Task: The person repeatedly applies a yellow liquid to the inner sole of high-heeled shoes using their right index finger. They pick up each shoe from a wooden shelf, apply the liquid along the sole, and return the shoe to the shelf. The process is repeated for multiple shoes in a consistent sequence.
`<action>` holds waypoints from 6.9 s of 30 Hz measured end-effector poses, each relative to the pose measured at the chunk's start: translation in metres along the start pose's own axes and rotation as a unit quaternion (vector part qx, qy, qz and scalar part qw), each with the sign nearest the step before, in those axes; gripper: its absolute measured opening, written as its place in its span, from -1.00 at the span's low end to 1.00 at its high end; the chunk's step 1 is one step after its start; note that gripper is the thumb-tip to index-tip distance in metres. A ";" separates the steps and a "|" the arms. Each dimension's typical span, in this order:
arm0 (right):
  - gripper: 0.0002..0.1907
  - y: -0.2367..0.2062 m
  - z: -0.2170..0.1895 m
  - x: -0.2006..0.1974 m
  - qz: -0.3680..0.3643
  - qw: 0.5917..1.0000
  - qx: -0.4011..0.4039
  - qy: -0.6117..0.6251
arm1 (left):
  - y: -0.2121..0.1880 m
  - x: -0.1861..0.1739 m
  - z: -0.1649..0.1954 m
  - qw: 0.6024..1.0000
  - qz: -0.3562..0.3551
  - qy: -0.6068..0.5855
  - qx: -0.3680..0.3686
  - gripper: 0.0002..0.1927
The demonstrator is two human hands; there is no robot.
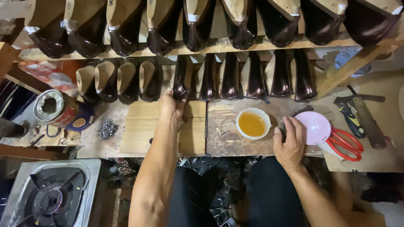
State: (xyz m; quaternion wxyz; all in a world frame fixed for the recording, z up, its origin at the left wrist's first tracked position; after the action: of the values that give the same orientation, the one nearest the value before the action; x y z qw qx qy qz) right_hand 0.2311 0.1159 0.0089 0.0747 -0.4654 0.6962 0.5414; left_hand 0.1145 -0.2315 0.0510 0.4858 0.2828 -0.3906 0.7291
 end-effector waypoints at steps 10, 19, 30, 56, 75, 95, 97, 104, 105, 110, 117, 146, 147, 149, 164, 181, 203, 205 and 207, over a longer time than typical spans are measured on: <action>-0.59 -0.005 0.005 0.005 -0.001 1.000 0.000 -0.017 | -0.026 -0.010 -0.001 0.988 0.055 0.144 0.006 -0.57; -0.64 -0.015 0.010 0.007 -0.011 0.999 0.009 -0.031 | -0.023 -0.047 -0.016 0.982 0.117 0.149 0.024 -0.40; -0.68 -0.006 0.016 0.016 0.004 0.999 -0.015 -0.029 | -0.269 0.008 0.015 0.877 -0.226 0.201 0.372 -0.58; -0.43 -0.001 -0.006 0.030 -0.016 0.979 0.063 0.194 | -0.335 0.039 0.007 0.817 -0.334 0.312 0.351 -0.67; -0.38 -0.006 0.000 0.034 -0.030 0.985 0.090 0.141 | -0.304 0.053 0.026 0.785 -0.354 0.369 0.350 -0.73; -0.41 0.015 -0.006 0.004 -0.031 0.984 0.112 0.137 | -0.034 0.033 0.115 0.552 0.101 0.799 0.217 -0.35; -0.41 0.015 -0.002 0.002 -0.034 0.981 0.125 0.146 | -0.030 0.034 0.117 0.518 0.140 0.821 0.195 -0.50; -0.37 0.014 0.002 0.005 -0.036 0.982 0.116 0.147 | -0.033 -0.009 0.108 0.955 0.065 0.258 0.133 -0.64; -0.38 0.013 0.002 0.005 -0.034 0.982 0.114 0.144 | -0.046 -0.016 0.104 0.964 0.024 0.221 0.145 -0.65; -0.38 0.012 0.001 0.003 -0.046 0.981 0.125 0.141 | -0.130 -0.068 0.047 0.989 -0.064 0.074 0.114 -0.40; -0.44 0.010 -0.022 -0.024 -0.047 0.981 0.108 0.154 | -0.197 -0.100 -0.050 0.990 -0.117 0.067 -0.039 -0.25; -0.44 0.018 -0.073 -0.085 -0.257 0.963 -0.083 -0.015 | -0.295 -0.141 -0.103 0.978 -0.062 0.129 -0.155 -0.21; -0.44 0.018 -0.073 -0.083 -0.291 0.954 -0.069 -0.027 | -0.298 -0.136 -0.106 0.978 -0.074 0.135 -0.143 -0.23; -0.39 0.022 -0.079 -0.082 -0.306 0.949 -0.069 -0.033 | -0.303 -0.128 -0.108 0.976 -0.088 0.157 -0.124 -0.26; -0.48 0.009 -0.068 -0.090 -0.318 0.927 0.097 0.175 | -0.335 -0.089 -0.103 0.956 -0.178 0.220 -0.082 -0.20; -0.64 -0.080 -0.168 -0.143 -0.198 0.905 -0.274 0.258 | -0.320 -0.044 -0.115 0.938 -0.251 0.226 -0.078 -0.18; -0.74 -0.024 -0.128 -0.116 -0.208 0.957 -0.159 0.129 | -0.317 -0.078 -0.107 0.940 -0.235 0.241 -0.057 -0.06; -0.66 -0.005 -0.103 -0.101 -0.220 0.968 -0.092 0.085 | -0.320 -0.080 -0.102 0.950 -0.220 0.200 -0.096 0.00; -0.54 0.008 -0.085 -0.086 -0.253 0.965 -0.055 0.032 | -0.323 -0.081 -0.100 0.948 -0.205 0.216 -0.112 -0.01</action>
State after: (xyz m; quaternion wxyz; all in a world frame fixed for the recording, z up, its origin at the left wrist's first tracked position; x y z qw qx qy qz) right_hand 0.3070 0.0941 0.1007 0.1614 -0.6466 0.5268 0.5276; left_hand 0.4414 -0.1141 0.0288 0.7264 0.1358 -0.2889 0.6086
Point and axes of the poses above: each hand's wrist, its own y-axis towards the middle knuckle, its own x-axis out of the palm, z = x × y, the point moved 6 cm from there along y, towards the middle knuckle, and after that the axes turned 2 degrees about -x, right-handed, at the moved point
